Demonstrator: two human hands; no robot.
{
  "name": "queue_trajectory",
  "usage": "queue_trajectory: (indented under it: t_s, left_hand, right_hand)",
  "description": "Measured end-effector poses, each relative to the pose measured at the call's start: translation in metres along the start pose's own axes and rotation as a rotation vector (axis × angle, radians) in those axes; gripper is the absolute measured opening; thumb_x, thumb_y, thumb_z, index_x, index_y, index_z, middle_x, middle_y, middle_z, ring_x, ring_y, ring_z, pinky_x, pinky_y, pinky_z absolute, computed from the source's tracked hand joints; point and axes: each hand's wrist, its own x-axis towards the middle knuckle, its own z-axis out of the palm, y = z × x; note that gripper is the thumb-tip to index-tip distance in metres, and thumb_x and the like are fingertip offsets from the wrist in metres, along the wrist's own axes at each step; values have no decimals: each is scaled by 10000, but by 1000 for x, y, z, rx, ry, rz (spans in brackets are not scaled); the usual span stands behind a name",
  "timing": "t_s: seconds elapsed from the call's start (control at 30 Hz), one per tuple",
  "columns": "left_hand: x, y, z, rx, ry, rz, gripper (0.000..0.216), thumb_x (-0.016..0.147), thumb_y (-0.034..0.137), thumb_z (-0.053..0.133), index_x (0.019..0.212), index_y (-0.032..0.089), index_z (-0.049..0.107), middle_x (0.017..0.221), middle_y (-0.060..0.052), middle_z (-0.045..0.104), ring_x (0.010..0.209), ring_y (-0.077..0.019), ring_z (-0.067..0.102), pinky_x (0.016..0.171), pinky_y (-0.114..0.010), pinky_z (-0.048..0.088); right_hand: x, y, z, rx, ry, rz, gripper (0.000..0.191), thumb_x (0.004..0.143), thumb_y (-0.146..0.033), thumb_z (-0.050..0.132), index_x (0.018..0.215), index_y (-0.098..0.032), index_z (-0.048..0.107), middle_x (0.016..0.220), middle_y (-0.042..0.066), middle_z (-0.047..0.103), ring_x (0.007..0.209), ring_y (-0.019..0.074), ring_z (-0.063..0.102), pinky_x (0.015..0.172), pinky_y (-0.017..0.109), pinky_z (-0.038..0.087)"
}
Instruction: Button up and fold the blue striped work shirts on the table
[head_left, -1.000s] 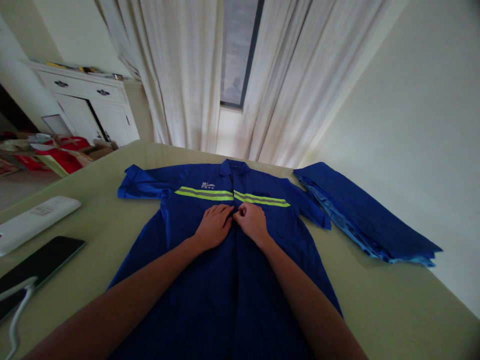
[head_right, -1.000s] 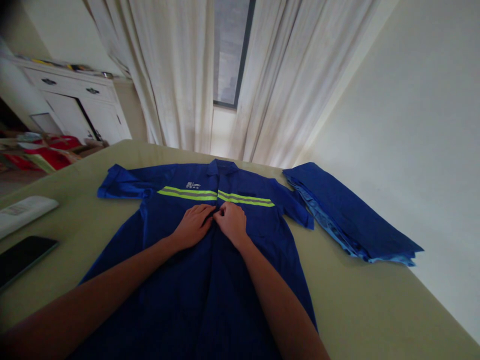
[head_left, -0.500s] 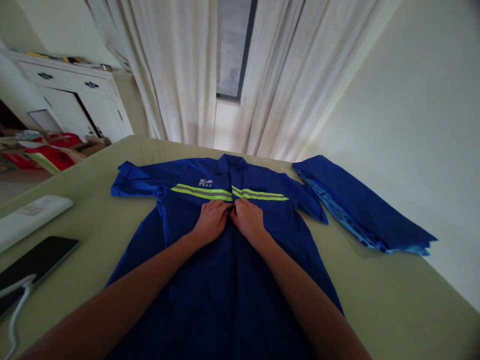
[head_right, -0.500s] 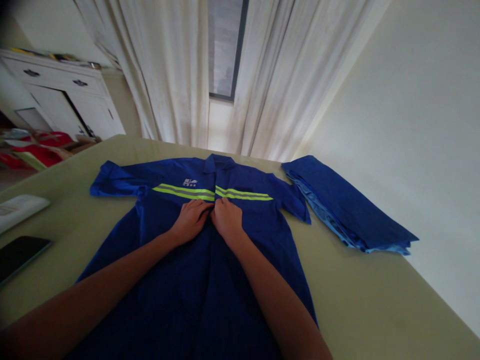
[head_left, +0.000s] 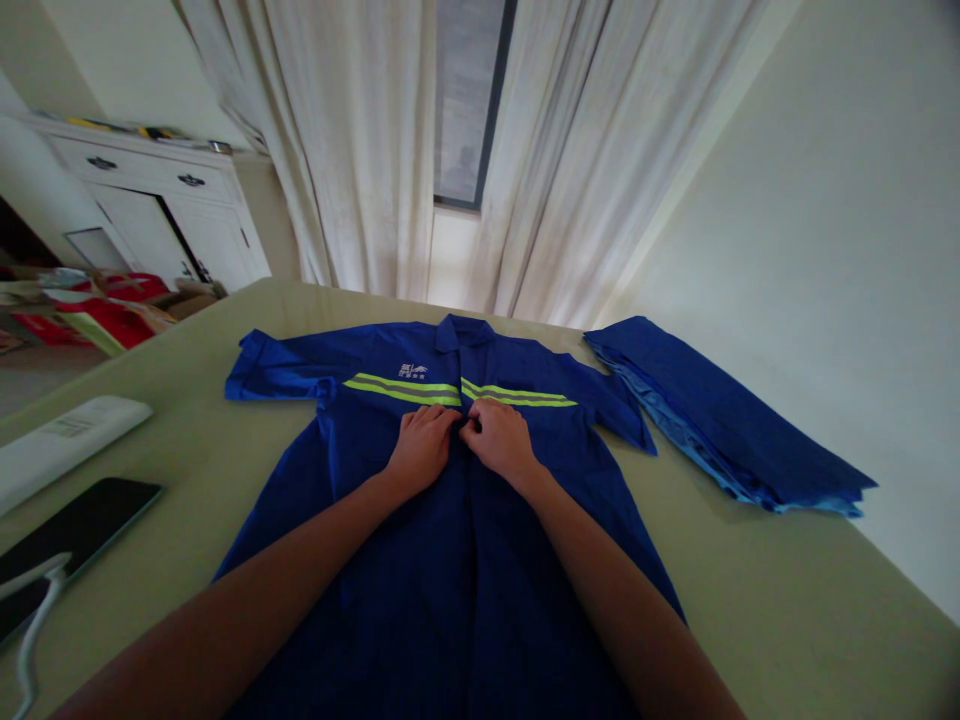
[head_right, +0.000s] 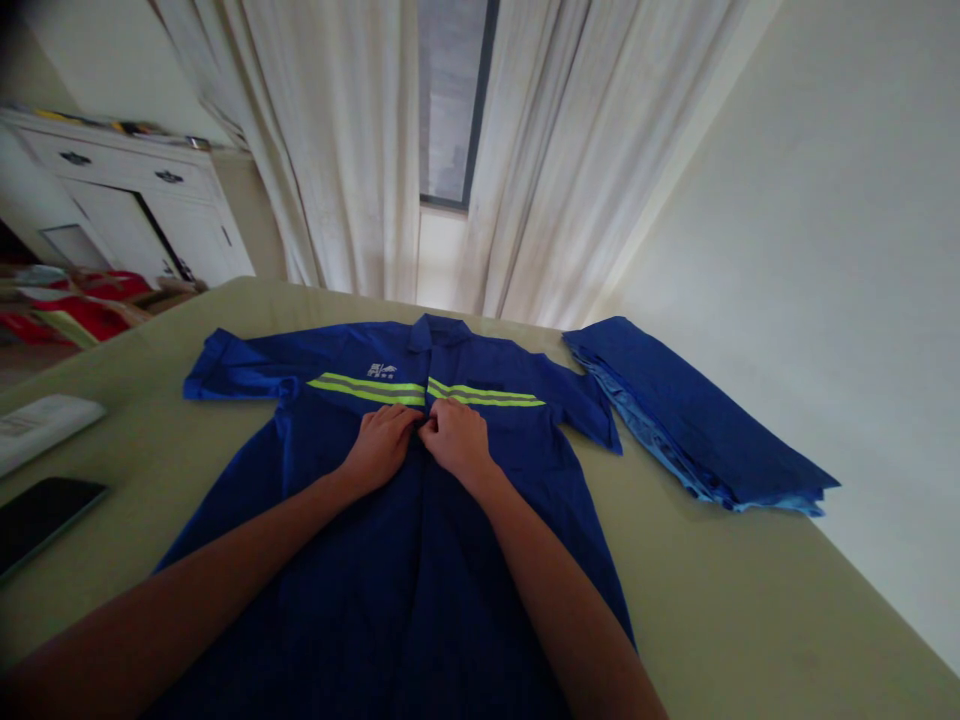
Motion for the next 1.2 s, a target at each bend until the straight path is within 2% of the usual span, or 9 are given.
queue_trajectory:
  t_s: [0.23,0.47,0.57,0.7,0.8,0.9,0.97,1.07,1.2]
  left_hand:
    - [4,-6,0,-52,-61,-9,407,999,148,383,1195,273,717,1157,-75,691,1103,-253,607,932,-416,423]
    - [4,-3,-4,-42,-40,16,408,997,187,407,1250,288,710,1189,-72,690,1139,-255,604,1005,-462,441]
    - [13,-10,-4,32,-38,62,366,1026,369,452,1298,283,681,1371,-81,647,1275,-282,563,1118,-510,395]
    - [35,-26,2,83,-87,87,428,1044,439,416,1396,289,607,1570,-77,515,1457,-289,447,1230,-573,254]
    - [47,-34,5,100,-104,75,455,1055,427,377,1444,282,562,1606,-78,474,1492,-295,407,1234,-591,234]
    - [48,-35,2,111,-59,98,427,1030,381,432,1402,244,592,1550,-93,534,1440,-297,459,1221,-547,278]
    - [44,-33,-2,94,-18,170,360,997,309,479,1299,208,645,1426,-107,623,1339,-281,533,1165,-476,366]
    - [35,-25,-9,48,9,311,252,973,245,497,1148,193,670,1226,-101,675,1162,-255,588,1028,-408,453]
    - [18,-11,-15,89,-3,387,148,981,249,514,1002,197,651,1071,-88,649,1013,-245,575,926,-392,461]
  right_hand:
    - [8,21,12,299,-107,-95,72,812,-239,676,810,-177,712,682,-24,623,629,124,514,601,243,306]
    - [10,34,11,220,142,116,105,877,-233,582,873,-183,674,801,-1,644,731,144,562,690,241,386]
    - [-2,27,-2,241,212,39,145,909,-243,585,1016,-177,659,953,33,662,823,153,597,790,256,446]
    - [-41,9,-13,215,-105,-346,276,941,-392,660,1154,-217,660,1143,56,657,1023,185,618,940,299,469]
    - [-66,5,-11,199,-159,-313,350,930,-398,694,1231,-228,639,1225,63,638,1110,206,611,988,320,466]
    - [-74,10,-3,296,-55,-116,275,932,-274,665,1196,-204,629,1170,49,642,894,152,635,873,272,495]
    - [-73,13,4,334,-24,-89,195,930,-221,634,1124,-205,644,1135,31,638,760,119,600,796,249,490]
    - [-71,16,9,350,-36,-166,157,925,-189,618,1071,-224,663,1188,26,617,818,112,607,809,229,477]
    - [-73,14,3,313,-67,-203,108,936,-194,612,1030,-219,660,1126,27,627,951,134,624,866,229,469]
